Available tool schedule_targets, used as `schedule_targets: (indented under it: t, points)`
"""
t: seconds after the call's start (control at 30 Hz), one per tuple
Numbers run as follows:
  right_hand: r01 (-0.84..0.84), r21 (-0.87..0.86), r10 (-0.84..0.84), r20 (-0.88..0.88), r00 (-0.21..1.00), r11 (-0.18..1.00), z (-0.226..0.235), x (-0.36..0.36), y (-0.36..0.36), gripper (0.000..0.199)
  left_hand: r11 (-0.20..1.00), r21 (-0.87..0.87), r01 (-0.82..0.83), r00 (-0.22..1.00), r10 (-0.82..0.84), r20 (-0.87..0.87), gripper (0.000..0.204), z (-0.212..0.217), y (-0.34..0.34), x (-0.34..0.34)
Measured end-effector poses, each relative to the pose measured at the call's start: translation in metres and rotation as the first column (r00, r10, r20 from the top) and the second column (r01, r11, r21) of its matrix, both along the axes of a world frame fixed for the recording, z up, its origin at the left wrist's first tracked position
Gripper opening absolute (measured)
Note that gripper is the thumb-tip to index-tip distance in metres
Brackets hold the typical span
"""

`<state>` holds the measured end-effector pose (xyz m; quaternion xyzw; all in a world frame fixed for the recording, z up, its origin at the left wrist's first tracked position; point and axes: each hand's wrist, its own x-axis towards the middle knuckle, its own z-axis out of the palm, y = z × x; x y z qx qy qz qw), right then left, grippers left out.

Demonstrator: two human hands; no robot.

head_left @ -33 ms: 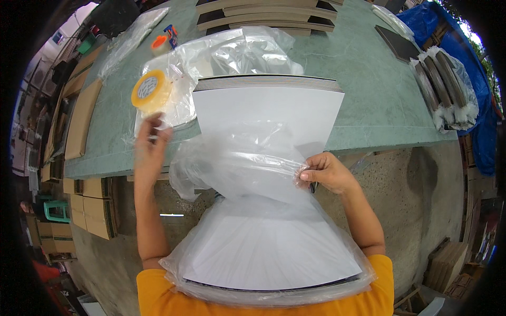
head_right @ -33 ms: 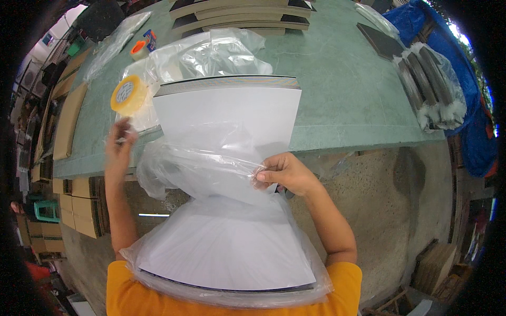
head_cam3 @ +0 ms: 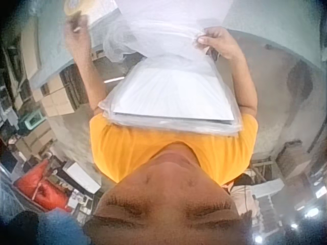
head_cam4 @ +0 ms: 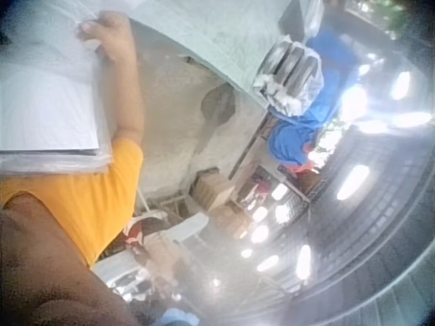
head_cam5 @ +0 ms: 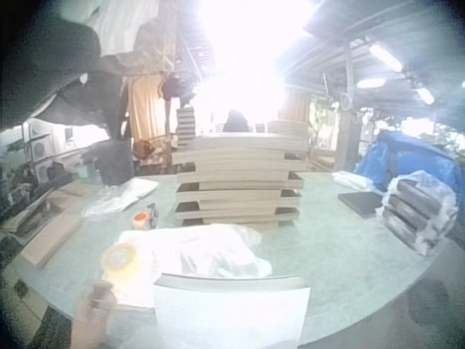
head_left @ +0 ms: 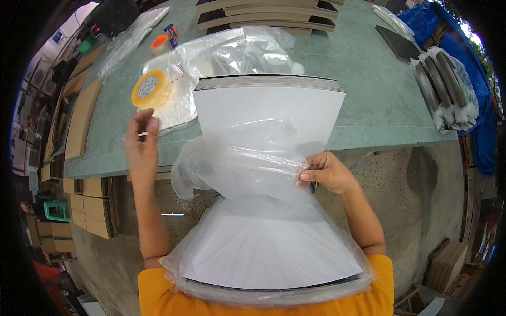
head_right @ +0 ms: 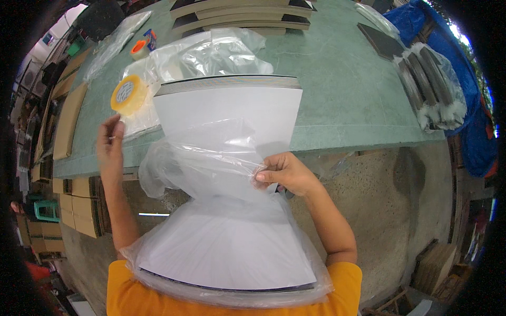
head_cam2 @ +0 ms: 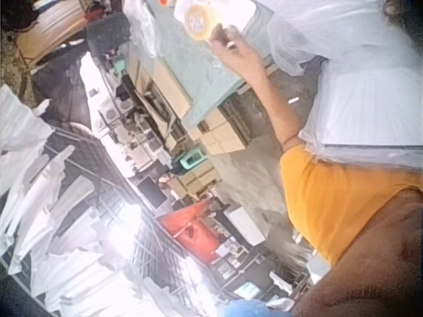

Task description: The person places a stack of books inside a plastic bag, tucks the open end of the bag into the books, and checks a roll of tape.

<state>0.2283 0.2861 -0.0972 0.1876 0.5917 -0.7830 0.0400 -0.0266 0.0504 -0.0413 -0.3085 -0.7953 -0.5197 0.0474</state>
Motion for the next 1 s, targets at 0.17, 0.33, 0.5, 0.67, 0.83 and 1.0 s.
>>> schedule_targets:
  t: [0.17,0.33,0.5,0.67,0.83,1.0]
  points:
    - [0.033,-0.178,-0.057,-0.136,0.989,0.984,0.014,-0.032,-0.025,0.021,0.798,-0.038,0.601,0.758,-0.554,0.343,0.009,0.014,0.056,0.093]
    - [0.096,-0.494,-0.24,-0.235,0.942,0.864,0.014,-0.011,-0.006,0.021,0.883,-0.168,0.439,0.749,-0.256,0.612,0.011,-0.007,0.036,0.042]
    - [0.087,-0.093,-0.104,-0.189,0.976,0.992,0.015,-0.009,-0.015,0.02,0.999,0.031,-0.008,0.999,0.009,-0.042,0.014,0.016,0.029,0.023]
    - [0.193,0.335,-0.026,-0.444,0.896,0.922,0.087,-0.015,-0.035,0.022,0.652,-0.307,0.693,0.705,-0.701,0.103,0.02,0.004,0.06,0.117]
    - [0.215,0.579,0.083,-0.445,0.892,0.787,0.082,-0.031,-0.036,0.027,0.695,0.434,0.573,0.555,-0.719,0.418,0.022,0.016,0.054,0.108]
    - [-0.122,0.453,0.269,-0.276,0.923,0.883,0.025,-0.024,-0.017,0.03,0.807,0.317,0.498,0.497,-0.565,0.658,0.023,0.011,0.059,0.087]
